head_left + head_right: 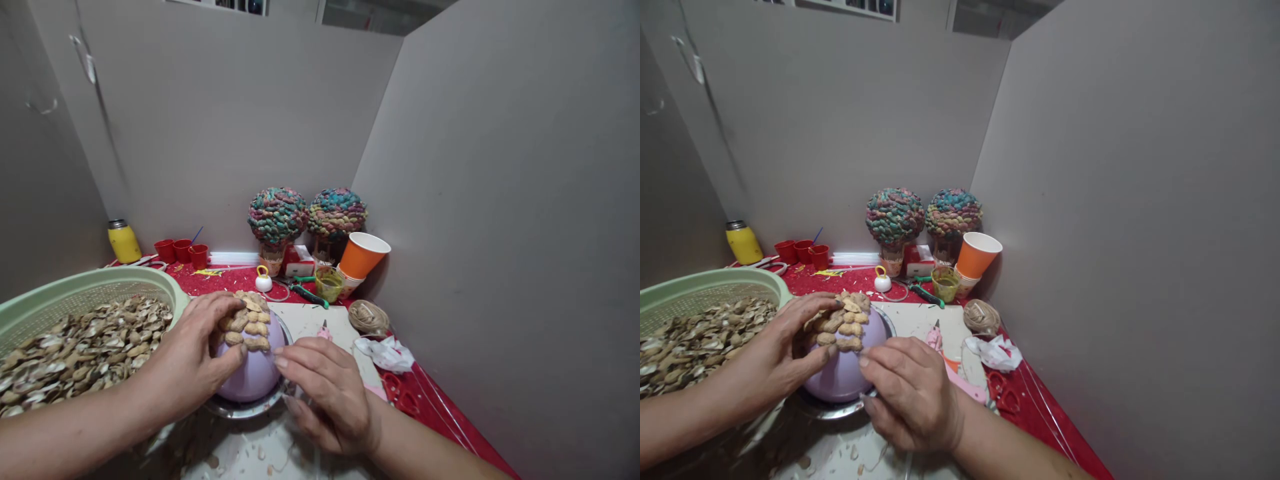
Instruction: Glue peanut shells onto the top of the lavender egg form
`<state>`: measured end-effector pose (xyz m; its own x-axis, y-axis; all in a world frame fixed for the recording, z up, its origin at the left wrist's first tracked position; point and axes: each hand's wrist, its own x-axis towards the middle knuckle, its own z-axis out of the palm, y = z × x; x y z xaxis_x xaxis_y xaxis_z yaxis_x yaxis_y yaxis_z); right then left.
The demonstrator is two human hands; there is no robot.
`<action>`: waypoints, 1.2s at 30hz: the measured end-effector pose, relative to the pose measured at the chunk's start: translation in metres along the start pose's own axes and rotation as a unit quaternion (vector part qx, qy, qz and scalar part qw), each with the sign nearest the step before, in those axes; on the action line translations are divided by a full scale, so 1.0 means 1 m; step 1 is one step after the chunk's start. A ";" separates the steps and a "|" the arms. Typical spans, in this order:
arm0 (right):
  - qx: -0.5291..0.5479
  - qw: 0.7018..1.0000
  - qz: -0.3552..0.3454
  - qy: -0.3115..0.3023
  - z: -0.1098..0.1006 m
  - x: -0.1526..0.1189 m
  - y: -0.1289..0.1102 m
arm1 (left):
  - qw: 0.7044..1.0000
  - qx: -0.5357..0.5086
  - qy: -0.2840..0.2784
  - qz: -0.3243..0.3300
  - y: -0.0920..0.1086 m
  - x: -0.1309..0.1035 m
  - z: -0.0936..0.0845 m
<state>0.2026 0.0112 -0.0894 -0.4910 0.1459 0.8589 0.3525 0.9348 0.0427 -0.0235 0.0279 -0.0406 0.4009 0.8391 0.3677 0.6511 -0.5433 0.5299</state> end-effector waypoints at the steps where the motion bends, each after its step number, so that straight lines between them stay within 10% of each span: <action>1: 0.004 1.000 -0.001 -0.002 0.001 0.000 0.000 | 1.000 0.001 -0.002 0.000 0.000 0.000 0.000; 25: 0.086 0.979 0.172 0.059 -0.004 0.002 -0.008 | 1.000 0.016 0.015 -0.005 -0.002 -0.001 0.000; 36: 0.161 0.839 0.416 0.312 -0.049 0.004 -0.016 | 1.000 0.002 0.029 0.001 0.004 -0.003 -0.008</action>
<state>0.2342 -0.0191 -0.0611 0.3659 0.6882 0.6265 0.0827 0.6465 -0.7584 -0.0273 0.0232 -0.0331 0.3638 0.8353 0.4121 0.6528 -0.5443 0.5268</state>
